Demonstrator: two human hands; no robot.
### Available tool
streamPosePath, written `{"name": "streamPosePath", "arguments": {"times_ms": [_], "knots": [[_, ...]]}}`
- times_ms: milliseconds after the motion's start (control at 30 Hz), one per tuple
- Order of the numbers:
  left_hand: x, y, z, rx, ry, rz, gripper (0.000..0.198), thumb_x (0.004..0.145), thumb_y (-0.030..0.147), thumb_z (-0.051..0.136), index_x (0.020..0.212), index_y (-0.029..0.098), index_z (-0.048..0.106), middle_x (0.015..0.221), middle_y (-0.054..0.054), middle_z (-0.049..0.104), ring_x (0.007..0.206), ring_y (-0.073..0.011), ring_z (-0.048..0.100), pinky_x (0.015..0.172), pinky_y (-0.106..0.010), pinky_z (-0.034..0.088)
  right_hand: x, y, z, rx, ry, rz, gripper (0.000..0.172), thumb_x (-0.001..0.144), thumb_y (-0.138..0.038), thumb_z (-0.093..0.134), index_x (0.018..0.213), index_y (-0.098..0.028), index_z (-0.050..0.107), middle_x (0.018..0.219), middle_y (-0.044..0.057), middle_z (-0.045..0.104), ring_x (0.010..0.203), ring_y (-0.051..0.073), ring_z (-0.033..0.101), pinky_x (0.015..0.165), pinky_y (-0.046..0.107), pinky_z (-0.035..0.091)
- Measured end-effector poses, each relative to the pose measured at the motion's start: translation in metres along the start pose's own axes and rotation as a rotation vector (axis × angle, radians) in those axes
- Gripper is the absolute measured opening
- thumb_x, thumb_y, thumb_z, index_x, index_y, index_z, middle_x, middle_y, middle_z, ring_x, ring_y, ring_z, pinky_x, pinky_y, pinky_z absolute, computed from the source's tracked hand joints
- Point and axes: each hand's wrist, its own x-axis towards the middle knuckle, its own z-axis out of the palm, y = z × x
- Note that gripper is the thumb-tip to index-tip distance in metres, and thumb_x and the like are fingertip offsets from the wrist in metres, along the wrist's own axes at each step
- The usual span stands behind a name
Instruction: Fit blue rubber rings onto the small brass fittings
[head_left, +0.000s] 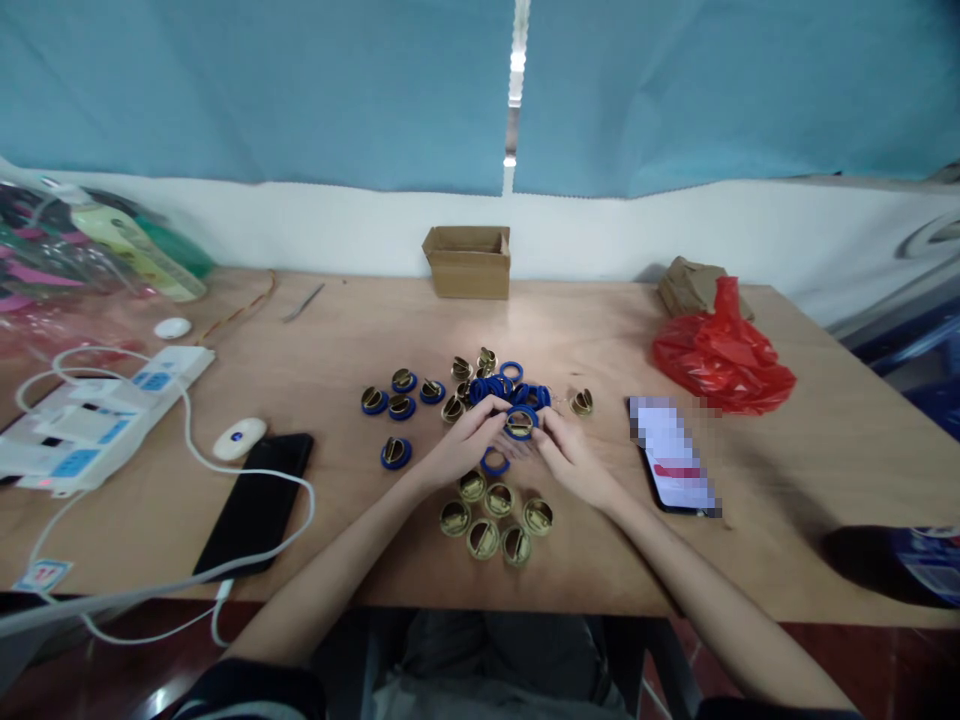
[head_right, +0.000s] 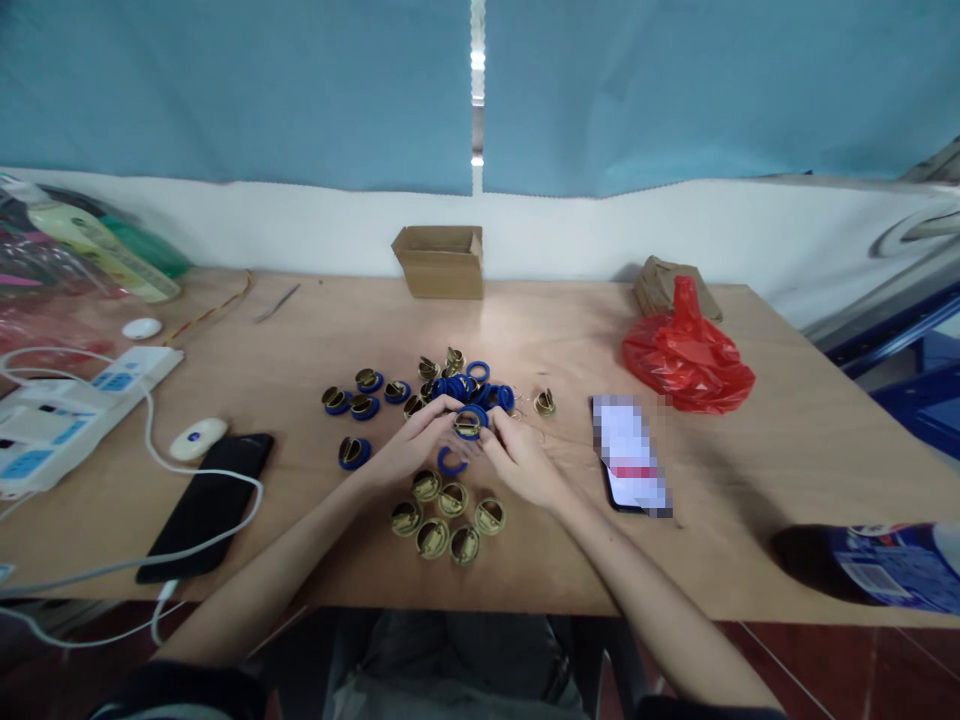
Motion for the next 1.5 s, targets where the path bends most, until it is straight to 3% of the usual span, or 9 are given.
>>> {"name": "streamPosePath", "arguments": {"times_ms": [567,1133,1300,1500], "knots": [[0.0033,-0.0021,-0.0023,0.008,0.03,0.013,0.026,0.098,0.046,0.052,0.101,0.021,0.055,0.075,0.0,0.072,0.067,-0.0199,0.074,0.068,-0.034,0.062,0.0016,0.0001,0.0005,0.063,-0.033,0.043,0.026,0.1,-0.029,0.039,0.075,-0.024,0.038,0.067,-0.003,0.043,0.066,0.016,0.042,0.064,0.029,0.032],[0.0025,-0.0034,-0.0041,0.032,0.022,-0.001,0.026,0.098,0.047,0.052,0.101,0.022,0.055,0.078,0.0,0.072,0.069,-0.0193,0.074,0.07,-0.035,0.062,0.0011,0.001,0.0005,0.034,0.023,0.037,0.026,0.1,-0.032,0.043,0.075,-0.023,0.043,0.066,-0.003,0.045,0.065,0.016,0.043,0.062,0.028,0.033],[0.0019,-0.0001,-0.003,0.029,0.027,0.008,0.025,0.099,0.046,0.052,0.101,0.021,0.055,0.08,0.0,0.073,0.071,-0.0195,0.074,0.072,-0.035,0.062,0.0008,0.0006,0.002,0.064,0.03,0.038,0.024,0.102,-0.032,0.041,0.081,-0.023,0.049,0.07,-0.002,0.051,0.07,0.017,0.048,0.065,0.029,0.037],[0.0002,0.0036,0.0018,0.043,-0.024,0.001,0.027,0.099,0.047,0.051,0.098,0.02,0.054,0.076,-0.001,0.073,0.069,-0.019,0.074,0.072,-0.033,0.061,0.0024,-0.0003,0.0004,0.087,0.127,0.054,0.024,0.103,-0.036,0.042,0.087,-0.022,0.054,0.076,0.0,0.056,0.074,0.018,0.052,0.071,0.031,0.041]]}}
